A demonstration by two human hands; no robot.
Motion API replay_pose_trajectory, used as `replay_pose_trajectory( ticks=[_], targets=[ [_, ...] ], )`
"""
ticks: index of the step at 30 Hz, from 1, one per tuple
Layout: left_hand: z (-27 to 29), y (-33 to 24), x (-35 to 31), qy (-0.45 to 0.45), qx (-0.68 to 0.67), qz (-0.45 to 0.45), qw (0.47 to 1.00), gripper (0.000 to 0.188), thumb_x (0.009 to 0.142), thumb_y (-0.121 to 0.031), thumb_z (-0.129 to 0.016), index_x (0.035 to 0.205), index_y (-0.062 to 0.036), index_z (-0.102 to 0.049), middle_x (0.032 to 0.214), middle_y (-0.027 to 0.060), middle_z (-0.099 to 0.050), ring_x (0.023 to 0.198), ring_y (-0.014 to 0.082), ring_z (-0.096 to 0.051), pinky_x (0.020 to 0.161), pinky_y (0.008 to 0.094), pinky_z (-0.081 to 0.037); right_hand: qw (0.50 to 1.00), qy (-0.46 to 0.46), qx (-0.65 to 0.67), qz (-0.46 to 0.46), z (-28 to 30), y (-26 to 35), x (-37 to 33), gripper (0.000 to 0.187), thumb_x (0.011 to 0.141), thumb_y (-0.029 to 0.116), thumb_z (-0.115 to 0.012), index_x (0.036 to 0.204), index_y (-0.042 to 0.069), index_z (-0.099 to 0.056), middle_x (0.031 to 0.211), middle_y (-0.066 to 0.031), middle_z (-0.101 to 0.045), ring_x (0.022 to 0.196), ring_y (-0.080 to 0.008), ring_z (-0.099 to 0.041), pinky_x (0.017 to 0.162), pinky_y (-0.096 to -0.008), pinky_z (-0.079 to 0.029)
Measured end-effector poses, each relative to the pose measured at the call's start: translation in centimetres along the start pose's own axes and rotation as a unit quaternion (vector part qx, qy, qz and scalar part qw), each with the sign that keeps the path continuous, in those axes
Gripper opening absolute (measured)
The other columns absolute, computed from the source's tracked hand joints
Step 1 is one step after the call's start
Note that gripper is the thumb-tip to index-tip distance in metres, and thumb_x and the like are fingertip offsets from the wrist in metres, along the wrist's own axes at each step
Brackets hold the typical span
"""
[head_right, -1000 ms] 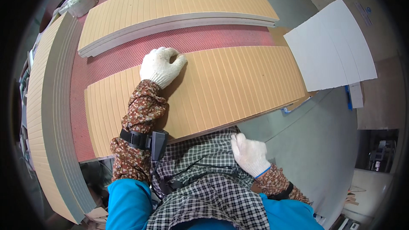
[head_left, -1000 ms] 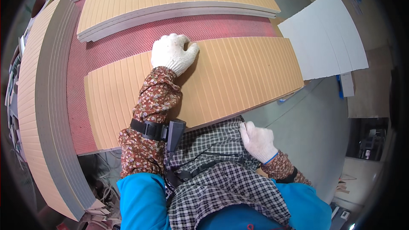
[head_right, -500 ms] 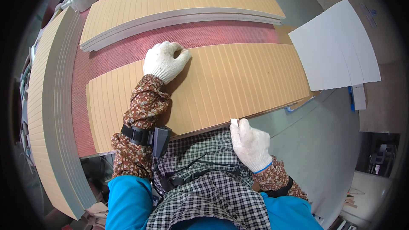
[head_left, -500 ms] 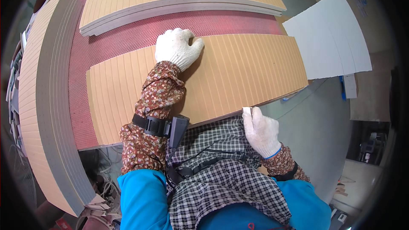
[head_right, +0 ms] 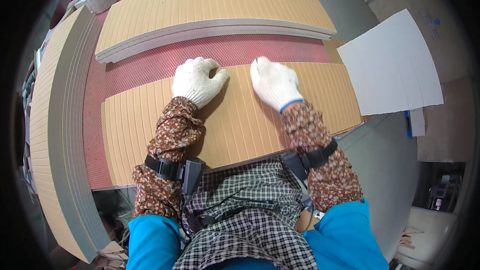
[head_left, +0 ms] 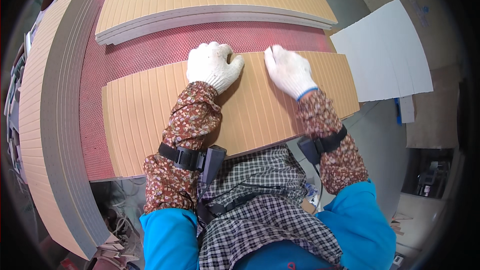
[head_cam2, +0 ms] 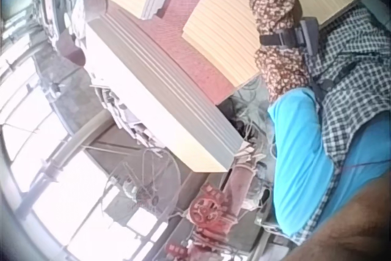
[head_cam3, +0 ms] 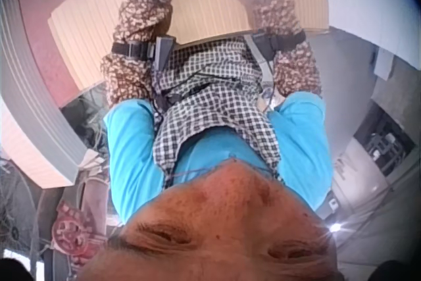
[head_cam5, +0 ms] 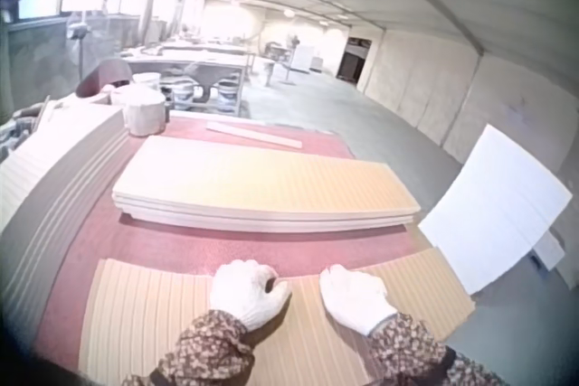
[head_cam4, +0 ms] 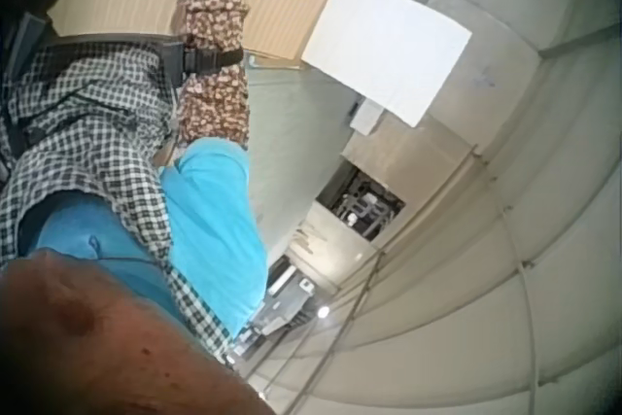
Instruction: The person is using a small sanding block to sand the edges and surface of a wooden board in a factory setting.
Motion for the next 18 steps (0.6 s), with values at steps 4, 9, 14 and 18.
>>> replay_pose_trajectory(
  ticks=[4,9,14,18],
  targets=[
    [0.0,-0.7,0.1,0.005,0.001,-0.006,1.0,0.039,0.092,-0.04,-0.068,0.102,-0.0058,-0.083,0.096,0.0163,-0.077,0.097,0.034,-0.071,0.093,0.0467,-0.056,0.996,-0.021,-0.038,0.076,-1.4,-0.7,5.0,0.037,0.107,0.034,-0.047,0.104,0.004,-0.07,0.095,-0.0238,-0.077,0.09,-0.0431,-0.076,0.08,-0.0552,-0.06],
    [-0.1,0.1,-0.1,0.011,-0.008,0.003,1.0,0.038,0.09,-0.038,-0.068,0.102,-0.0049,-0.083,0.094,0.0173,-0.078,0.094,0.0339,-0.073,0.091,0.0464,-0.057,0.998,-0.017,-0.023,0.054,-1.5,0.0,3.5,0.038,0.107,0.034,-0.046,0.105,0.004,-0.07,0.097,-0.0242,-0.077,0.089,-0.0427,-0.076,0.08,-0.0559,-0.06],
    [0.2,0.1,0.0,0.0,-0.005,-0.005,1.0,0.038,0.09,-0.038,-0.067,0.102,-0.0046,-0.083,0.093,0.0178,-0.078,0.094,0.035,-0.073,0.091,0.047,-0.058,1.0,0.019,-0.021,-0.008,-0.1,0.4,-3.9,0.034,0.109,0.033,-0.047,0.106,0.005,-0.065,0.08,-0.023,-0.074,0.073,-0.038,-0.076,0.062,-0.0491,-0.061],
    [-0.3,-0.5,0.5,0.016,-0.009,-0.009,1.0,0.039,0.091,-0.039,-0.067,0.103,-0.0052,-0.083,0.095,0.0174,-0.078,0.097,0.0348,-0.073,0.093,0.0467,-0.057,0.991,-0.05,-0.078,0.095,0.4,0.8,-12.2,0.027,0.109,0.028,-0.051,0.103,0.005,-0.064,0.065,-0.0141,-0.068,0.057,-0.0298,-0.072,0.048,-0.0449,-0.055]
  ],
)
Point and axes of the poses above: each hand's wrist, its own x-axis towards the middle knuckle, its own z-axis out of the back of the hand, y = z × x, the point moved 9 cm from there along x, towards the middle knuckle
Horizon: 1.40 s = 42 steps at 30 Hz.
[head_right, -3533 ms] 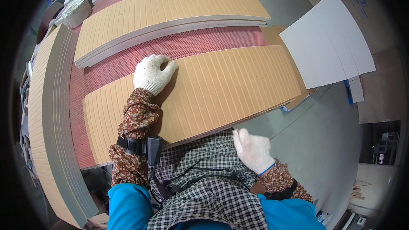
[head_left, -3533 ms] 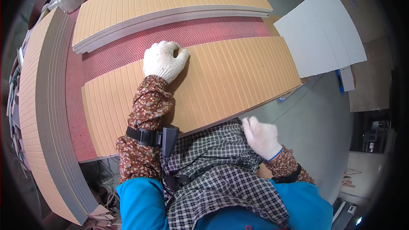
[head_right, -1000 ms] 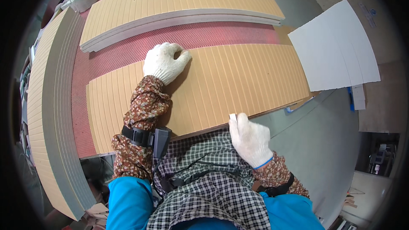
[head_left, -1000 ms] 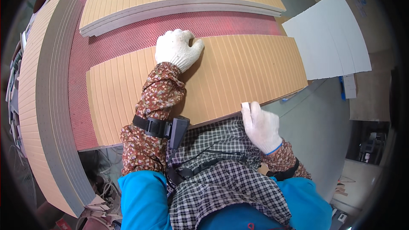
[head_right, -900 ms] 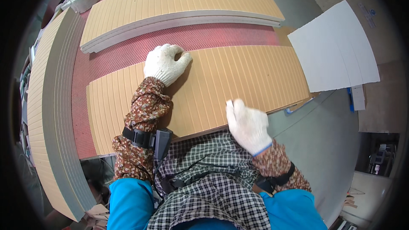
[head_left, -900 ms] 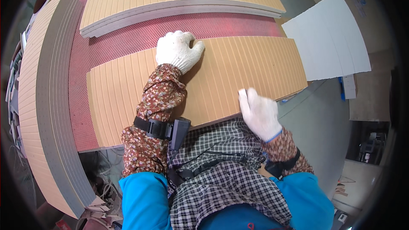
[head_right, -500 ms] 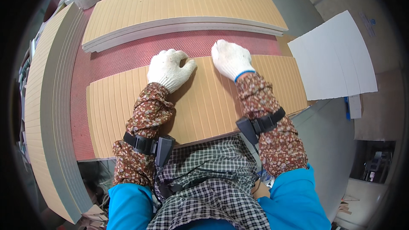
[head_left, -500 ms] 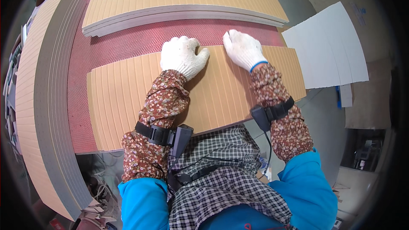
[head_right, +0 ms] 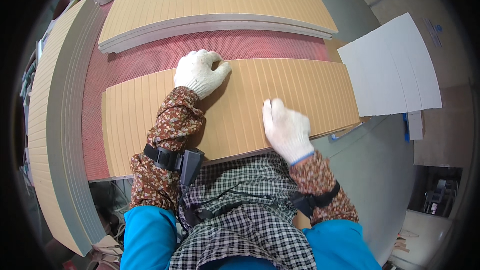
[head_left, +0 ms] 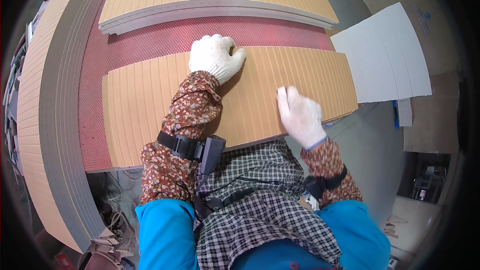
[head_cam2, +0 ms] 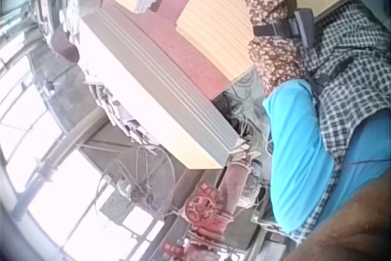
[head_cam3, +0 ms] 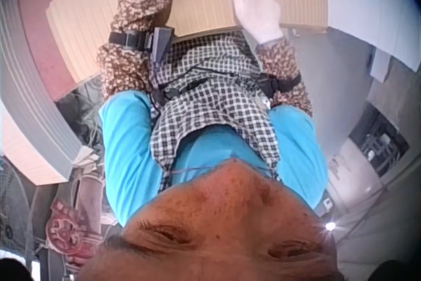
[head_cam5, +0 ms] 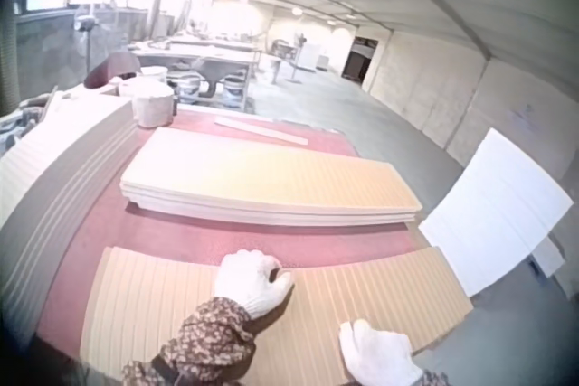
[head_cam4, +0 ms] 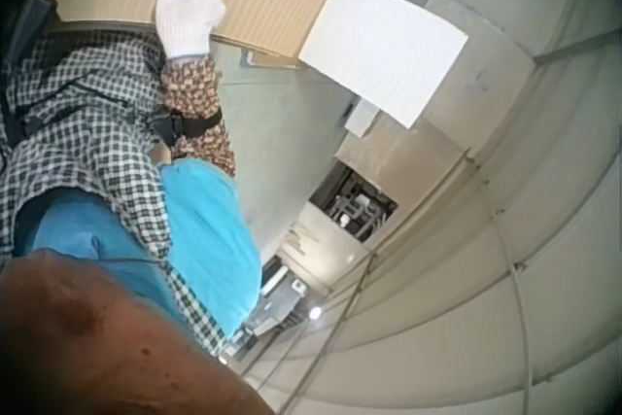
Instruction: The person is using a small sanding block to sand the edges and surface of a wooden board in a factory setting.
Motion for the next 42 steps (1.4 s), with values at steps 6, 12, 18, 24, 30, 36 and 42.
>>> replay_pose_trajectory(
  ticks=[6,12,18,24,30,36,42],
  targets=[
    [0.0,0.6,-0.3,0.007,0.008,0.008,1.0,0.042,0.092,-0.042,-0.067,0.107,-0.0056,-0.082,0.102,0.0173,-0.078,0.103,0.0347,-0.072,0.097,0.0467,-0.056,0.988,0.036,0.105,-0.105,0.6,0.9,-8.9,0.024,0.106,0.027,-0.059,0.091,0.008,-0.059,0.057,-0.0134,-0.063,0.05,-0.0342,-0.066,0.046,-0.0456,-0.051],
    [0.1,0.2,-0.2,0.004,0.004,0.011,1.0,0.043,0.092,-0.042,-0.067,0.106,-0.0044,-0.082,0.102,0.0173,-0.077,0.102,0.0349,-0.073,0.094,0.0466,-0.058,0.981,0.091,0.124,-0.122,-1.1,1.6,-12.1,0.028,0.107,0.03,-0.06,0.089,0.009,-0.059,0.056,-0.0149,-0.063,0.05,-0.036,-0.066,0.046,-0.0487,-0.05],
    [0.3,0.5,-0.4,-0.021,0.002,-0.008,1.0,0.04,0.091,-0.041,-0.068,0.105,-0.0067,-0.083,0.095,0.0183,-0.078,0.093,0.035,-0.075,0.091,0.0465,-0.059,0.978,0.01,0.174,-0.117,2.1,2.6,-9.5,0.024,0.105,0.024,-0.065,0.089,0.008,-0.058,0.057,-0.0131,-0.062,0.049,-0.032,-0.064,0.044,-0.0445,-0.048],
    [0.1,0.4,-0.2,-0.011,-0.003,-0.002,1.0,0.04,0.091,-0.04,-0.068,0.105,-0.0057,-0.083,0.097,0.0181,-0.078,0.096,0.0355,-0.074,0.092,0.0468,-0.058,0.983,0.007,0.15,-0.107,1.6,2.6,-9.0,0.024,0.105,0.023,-0.065,0.088,0.008,-0.057,0.056,-0.0129,-0.061,0.049,-0.0318,-0.065,0.043,-0.0444,-0.047],
    [0.2,0.6,-0.5,-0.026,0.008,-0.005,1.0,0.04,0.09,-0.04,-0.068,0.104,-0.0063,-0.083,0.094,0.0179,-0.078,0.093,0.0351,-0.074,0.09,0.0468,-0.058,0.992,0.027,0.101,-0.067,0.7,2.0,-4.1,0.027,0.107,0.028,-0.057,0.092,0.006,-0.06,0.057,-0.0111,-0.063,0.05,-0.0295,-0.068,0.045,-0.0429,-0.052],
    [-0.1,0.5,-0.3,-0.019,-0.006,-0.004,1.0,0.039,0.09,-0.039,-0.067,0.102,-0.0053,-0.084,0.091,0.0185,-0.078,0.09,0.0357,-0.074,0.089,0.0467,-0.058,0.994,0.054,0.045,-0.084,-0.4,0.3,6.3,0.032,0.108,0.031,-0.051,0.098,0.003,-0.065,0.073,-0.0173,-0.073,0.066,-0.0347,-0.075,0.056,-0.0456,-0.059],
    [0.4,0.4,-0.5,-0.033,-0.001,-0.01,0.999,0.037,0.089,-0.038,-0.067,0.097,-0.0052,-0.083,0.09,0.0181,-0.077,0.09,0.0352,-0.074,0.088,0.0467,-0.058,0.995,0.036,0.072,-0.053,-3.6,-2.0,15.1,0.039,0.106,0.035,-0.047,0.107,0.003,-0.069,0.093,-0.0258,-0.076,0.09,-0.0427,-0.076,0.083,-0.0555,-0.06]
  ],
)
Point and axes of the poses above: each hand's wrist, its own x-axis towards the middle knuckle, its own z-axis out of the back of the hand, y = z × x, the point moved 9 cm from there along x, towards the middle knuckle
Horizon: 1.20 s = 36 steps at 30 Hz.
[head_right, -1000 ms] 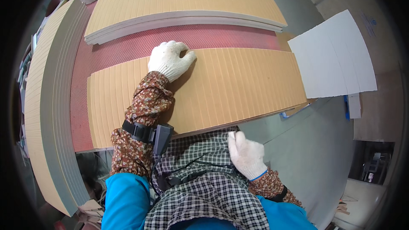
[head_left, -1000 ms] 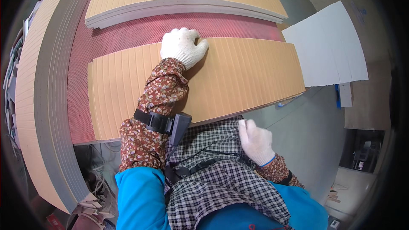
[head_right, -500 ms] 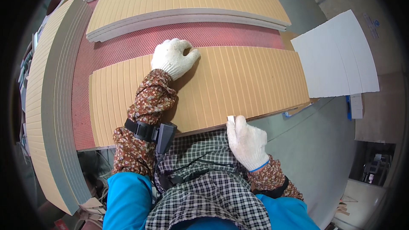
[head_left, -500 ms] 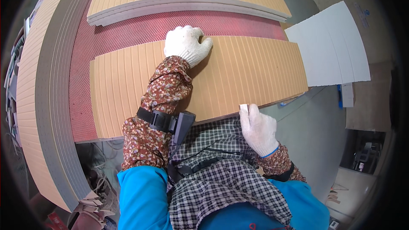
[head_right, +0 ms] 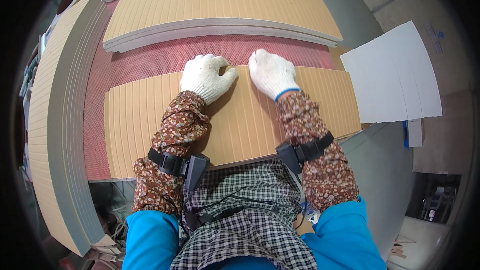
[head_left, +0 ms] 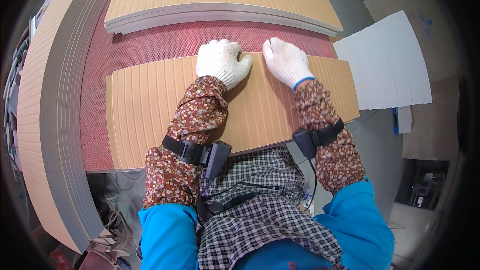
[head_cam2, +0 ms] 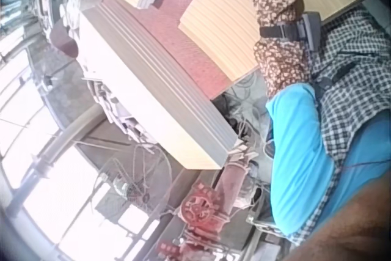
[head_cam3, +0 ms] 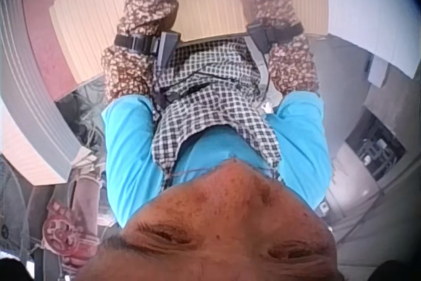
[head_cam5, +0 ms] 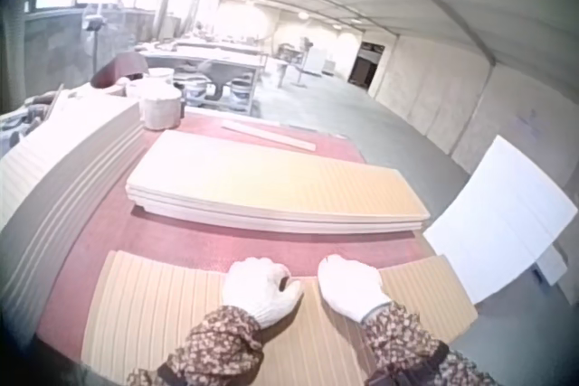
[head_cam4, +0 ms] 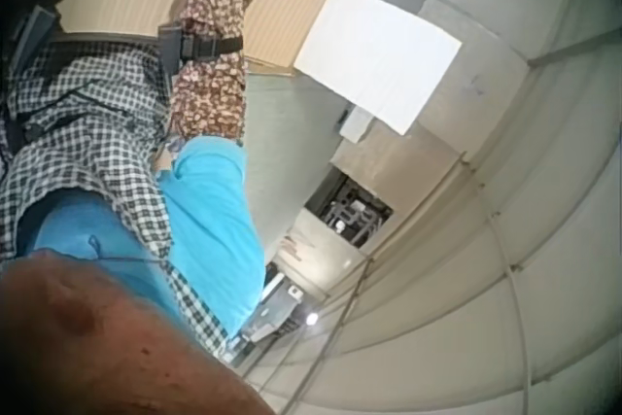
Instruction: The person is using a small sanding block to sand the edges and surface of a wooden board in a factory setting.
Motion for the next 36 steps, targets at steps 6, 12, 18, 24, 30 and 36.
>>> replay_pose_trajectory(
  ticks=[6,12,18,24,30,36],
  targets=[
    [-0.3,0.1,0.2,0.02,-0.013,0.006,1.0,0.037,0.088,-0.038,-0.067,0.094,-0.005,-0.083,0.09,0.0175,-0.077,0.088,0.0357,-0.073,0.087,0.047,-0.058,0.998,-0.004,-0.037,0.051,-1.1,-0.2,1.6,0.04,0.107,0.035,-0.045,0.107,0.003,-0.069,0.096,-0.0261,-0.076,0.093,-0.0439,-0.075,0.085,-0.0559,-0.06],
    [-0.8,0.7,0.2,0.015,-0.018,0.016,1.0,0.04,0.087,-0.043,-0.066,0.089,-0.0066,-0.081,0.088,0.0188,-0.076,0.093,0.0358,-0.072,0.087,0.0495,-0.054,0.999,0.022,-0.02,-0.017,0.9,1.3,-6.4,0.037,0.109,0.034,-0.045,0.106,0.002,-0.065,0.081,-0.0225,-0.075,0.074,-0.038,-0.077,0.065,-0.0497,-0.062],
    [-0.2,0.1,0.3,0.018,0.002,0.008,1.0,0.039,0.089,-0.039,-0.066,0.101,-0.006,-0.084,0.094,0.0177,-0.078,0.094,0.0348,-0.074,0.091,0.0461,-0.058,1.0,-0.016,0.014,0.003,2.3,2.4,-17.9,0.025,0.108,0.027,-0.054,0.095,0.007,-0.062,0.061,-0.014,-0.066,0.054,-0.0325,-0.07,0.048,-0.0455,-0.054],
    [-0.2,0.2,0.2,0.016,0.004,0.006,1.0,0.039,0.09,-0.039,-0.066,0.101,-0.0058,-0.083,0.094,0.0165,-0.079,0.094,0.0342,-0.075,0.092,0.0454,-0.058,0.999,0.045,0.008,0.0,1.1,3.7,-26.3,0.024,0.107,0.026,-0.058,0.092,0.008,-0.061,0.058,-0.015,-0.064,0.052,-0.0341,-0.068,0.048,-0.0462,-0.052],
    [0.0,0.2,0.1,0.0,0.006,0.0,1.0,0.04,0.09,-0.041,-0.067,0.105,-0.0074,-0.083,0.093,0.0178,-0.078,0.095,0.0356,-0.074,0.092,0.0471,-0.058,0.993,-0.005,0.111,-0.051,3.1,3.4,-26.0,0.023,0.103,0.025,-0.066,0.09,0.007,-0.06,0.055,-0.0138,-0.062,0.051,-0.0346,-0.066,0.047,-0.0466,-0.05],
    [-0.3,-0.1,0.2,0.031,0.001,0.008,0.999,0.04,0.089,-0.04,-0.067,0.103,-0.0056,-0.083,0.096,0.0176,-0.078,0.095,0.0354,-0.074,0.092,0.0467,-0.058,0.991,-0.022,0.121,-0.045,2.4,3.8,-24.9,0.023,0.104,0.024,-0.066,0.09,0.008,-0.057,0.055,-0.0133,-0.061,0.049,-0.0332,-0.065,0.046,-0.0456,-0.049]
  ],
)
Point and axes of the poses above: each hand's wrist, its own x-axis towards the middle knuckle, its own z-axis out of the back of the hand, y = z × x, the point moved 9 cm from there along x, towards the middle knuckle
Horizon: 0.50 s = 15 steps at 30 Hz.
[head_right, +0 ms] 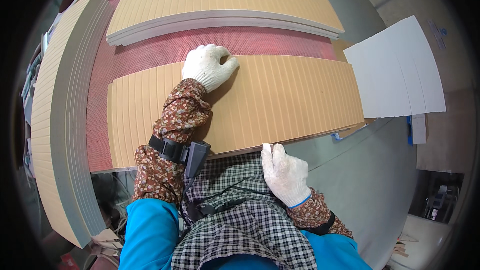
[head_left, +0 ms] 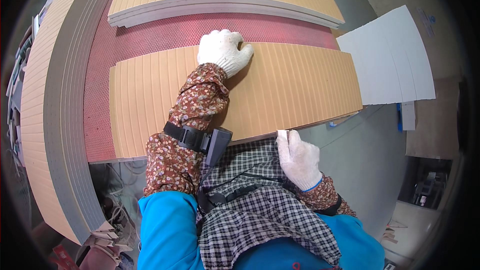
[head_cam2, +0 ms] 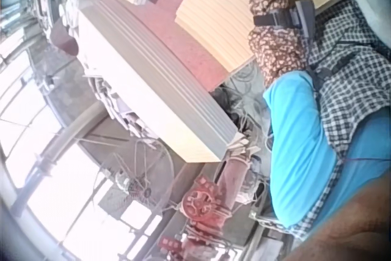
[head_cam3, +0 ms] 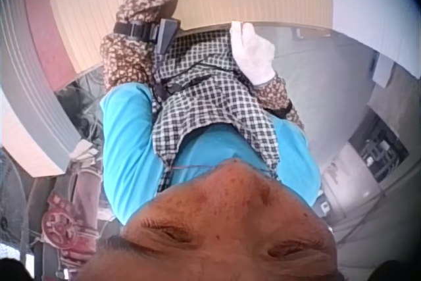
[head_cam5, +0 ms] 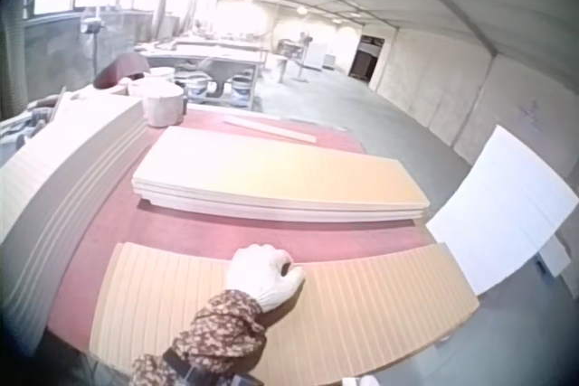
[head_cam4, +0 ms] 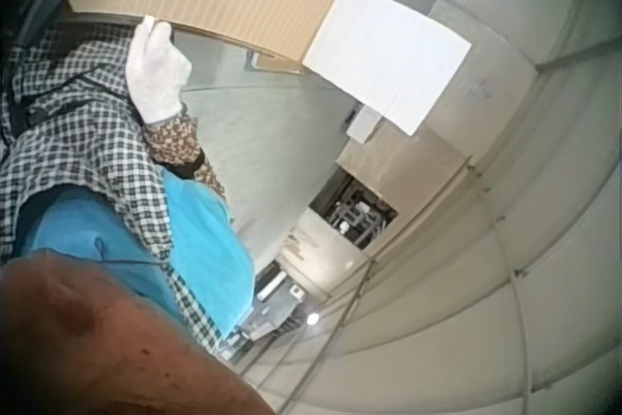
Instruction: The person is using a small sanding block to sand the edges and surface of a wooden board in a factory setting.
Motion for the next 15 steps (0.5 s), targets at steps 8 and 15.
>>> replay_pose_trajectory(
  ticks=[8,15],
  targets=[
    [0.0,0.4,0.1,-0.012,0.001,0.002,1.0,0.039,0.09,-0.039,-0.067,0.102,-0.0063,-0.083,0.095,0.0179,-0.079,0.094,0.0353,-0.075,0.092,0.0463,-0.058,0.998,0.012,-0.05,0.028,0.0,0.6,2.6,0.024,0.104,0.025,-0.063,0.089,0.008,-0.057,0.055,-0.0116,-0.062,0.049,-0.0322,-0.066,0.045,-0.0449,-0.049],
    [-0.5,0.3,0.3,-0.002,-0.011,0.008,1.0,0.038,0.09,-0.038,-0.067,0.101,-0.0057,-0.083,0.094,0.0188,-0.078,0.094,0.0351,-0.074,0.091,0.0464,-0.058,0.983,0.031,-0.154,0.1,-1.1,1.5,13.1,0.024,0.107,0.025,-0.052,0.106,0.004,-0.066,0.076,-0.0156,-0.07,0.067,-0.0321,-0.074,0.054,-0.0439,-0.058]
  ],
)
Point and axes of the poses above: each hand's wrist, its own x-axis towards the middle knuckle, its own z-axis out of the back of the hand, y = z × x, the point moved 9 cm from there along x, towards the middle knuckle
